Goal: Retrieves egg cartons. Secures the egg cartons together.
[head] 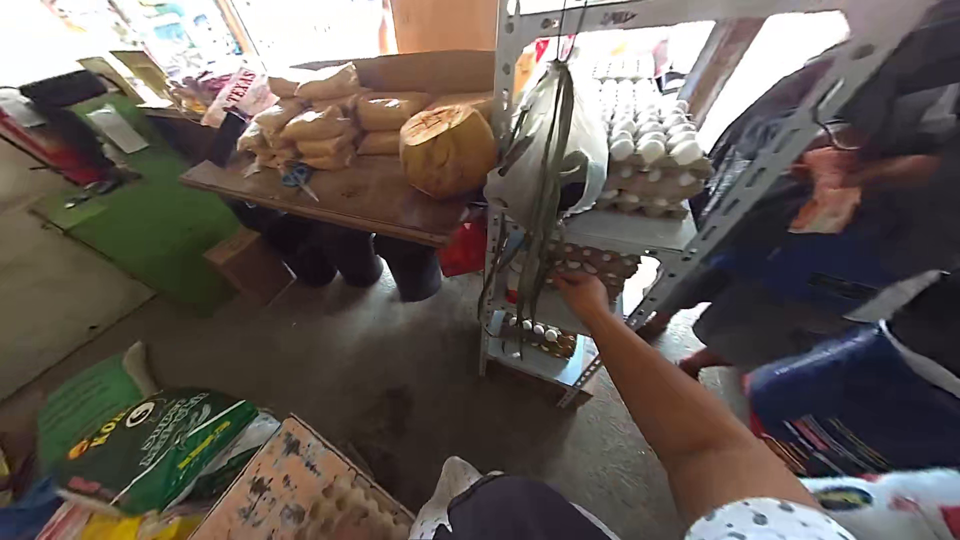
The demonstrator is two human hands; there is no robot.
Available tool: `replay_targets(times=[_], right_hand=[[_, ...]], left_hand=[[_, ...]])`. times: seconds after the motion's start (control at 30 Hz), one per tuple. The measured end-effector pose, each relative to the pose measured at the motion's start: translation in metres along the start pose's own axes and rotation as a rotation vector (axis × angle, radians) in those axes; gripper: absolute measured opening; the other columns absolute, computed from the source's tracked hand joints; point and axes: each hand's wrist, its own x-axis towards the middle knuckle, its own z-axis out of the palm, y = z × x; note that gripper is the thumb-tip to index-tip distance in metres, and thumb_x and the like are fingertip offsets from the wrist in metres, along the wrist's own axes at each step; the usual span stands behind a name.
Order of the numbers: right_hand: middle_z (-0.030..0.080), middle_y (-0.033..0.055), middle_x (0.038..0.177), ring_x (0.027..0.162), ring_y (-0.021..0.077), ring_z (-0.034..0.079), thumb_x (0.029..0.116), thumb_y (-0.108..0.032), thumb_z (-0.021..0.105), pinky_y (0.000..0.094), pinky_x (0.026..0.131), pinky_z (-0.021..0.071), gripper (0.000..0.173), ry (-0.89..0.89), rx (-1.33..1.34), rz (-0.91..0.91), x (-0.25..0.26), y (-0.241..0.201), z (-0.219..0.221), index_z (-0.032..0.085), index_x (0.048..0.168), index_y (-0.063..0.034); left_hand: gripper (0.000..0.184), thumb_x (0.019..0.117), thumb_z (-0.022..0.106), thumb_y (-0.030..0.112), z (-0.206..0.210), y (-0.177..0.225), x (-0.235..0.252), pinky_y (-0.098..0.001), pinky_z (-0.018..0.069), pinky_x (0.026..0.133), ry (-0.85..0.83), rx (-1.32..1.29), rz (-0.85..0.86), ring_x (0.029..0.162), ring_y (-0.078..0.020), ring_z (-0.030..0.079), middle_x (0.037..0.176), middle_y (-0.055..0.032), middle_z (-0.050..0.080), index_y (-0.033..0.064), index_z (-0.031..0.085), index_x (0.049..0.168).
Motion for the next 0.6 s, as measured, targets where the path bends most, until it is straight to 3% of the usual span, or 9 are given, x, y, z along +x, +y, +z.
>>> replay_targets(times=[0.1, 0.2, 0.27, 0.33, 0.43, 0.5, 0.57, 0.6], right_hand=[[0.06, 0.0192, 0.142, 0.126, 0.0286, 0.062, 0.1024, -0.023, 0.063, 0.0459, 0.108, 0.0498, 0.044, -0.101, 0.197, -0.029, 0.0, 0.04, 0.001, 0.058, 0.141, -0.0031], [0.046, 0.0183, 0.156, 0.136, 0.0254, 0.055, 0.0976, -0.016, 0.07, 0.0393, 0.112, 0.0488, 0.068, -0.187, 0.433, -0.093, 0.003, 0.034, 0.004, 0.038, 0.156, -0.0035], [0.055, 0.0181, 0.147, 0.13, 0.0212, 0.059, 0.0962, -0.013, 0.071, 0.0361, 0.109, 0.0508, 0.065, -0.205, 0.525, -0.149, 0.009, 0.012, 0.006, 0.042, 0.153, -0.0015], [0.068, 0.0161, 0.122, 0.109, 0.0171, 0.067, 0.099, -0.015, 0.066, 0.0344, 0.096, 0.0547, 0.04, -0.174, 0.519, -0.171, 0.014, -0.009, 0.005, 0.06, 0.135, 0.0012], [0.073, 0.0141, 0.107, 0.098, 0.0201, 0.069, 0.103, -0.024, 0.063, 0.0419, 0.092, 0.0553, 0.028, -0.088, 0.334, -0.181, 0.009, -0.026, -0.012, 0.071, 0.119, -0.0024], [0.072, 0.0167, 0.104, 0.092, 0.0254, 0.07, 0.1012, -0.024, 0.067, 0.0488, 0.088, 0.0563, 0.032, 0.068, 0.323, -0.207, -0.011, -0.025, -0.022, 0.069, 0.125, -0.0023], [0.067, 0.0133, 0.099, 0.083, 0.0197, 0.065, 0.1012, -0.02, 0.066, 0.0414, 0.08, 0.0571, 0.046, 0.193, 0.481, -0.186, -0.043, -0.02, -0.022, 0.053, 0.143, -0.0039], [0.065, 0.0078, 0.095, 0.078, 0.0134, 0.064, 0.1019, -0.018, 0.063, 0.0346, 0.075, 0.0573, 0.048, 0.213, 0.581, -0.181, -0.062, -0.018, -0.018, 0.048, 0.146, -0.0057]], left_hand=[[0.044, 0.1056, 0.056, 0.026, -0.007, 0.059, 0.041, -0.0555, 0.0424, 0.114, 0.008, -0.018, -0.05, 0.132, -0.0369, 0.058, 0.14, -0.0227, 0.061, 0.003, 0.058, 0.143], [0.045, 0.1053, 0.057, 0.027, -0.016, 0.124, 0.056, -0.0549, 0.041, 0.115, -0.041, 0.02, 0.042, 0.134, -0.0359, 0.056, 0.143, -0.0224, 0.059, 0.0031, 0.057, 0.144], [0.045, 0.1054, 0.058, 0.029, -0.022, 0.171, 0.058, -0.0546, 0.041, 0.116, -0.063, 0.07, 0.1, 0.136, -0.0357, 0.055, 0.146, -0.0214, 0.057, 0.0055, 0.057, 0.144], [0.046, 0.1055, 0.057, 0.029, -0.025, 0.214, 0.061, -0.0524, 0.0407, 0.117, -0.049, 0.127, 0.18, 0.137, -0.0339, 0.054, 0.148, -0.0195, 0.055, 0.0069, 0.057, 0.145], [0.044, 0.1066, 0.055, 0.029, -0.029, 0.274, 0.053, -0.0489, 0.0406, 0.118, 0.028, 0.177, 0.333, 0.138, -0.0306, 0.054, 0.148, -0.0174, 0.056, 0.0079, 0.057, 0.145], [0.041, 0.1062, 0.055, 0.026, -0.029, 0.302, 0.036, -0.0445, 0.043, 0.117, 0.113, 0.093, 0.49, 0.134, -0.0261, 0.057, 0.143, -0.0157, 0.06, 0.0065, 0.06, 0.141], [0.037, 0.1042, 0.057, 0.021, -0.024, 0.32, 0.016, -0.0383, 0.0467, 0.114, 0.181, -0.098, 0.666, 0.13, -0.02, 0.06, 0.137, -0.0134, 0.064, 0.0039, 0.064, 0.136], [0.037, 0.1032, 0.059, 0.018, -0.02, 0.327, 0.007, -0.0367, 0.047, 0.113, 0.187, -0.196, 0.745, 0.13, -0.0188, 0.06, 0.138, -0.0138, 0.064, 0.0017, 0.064, 0.136]])
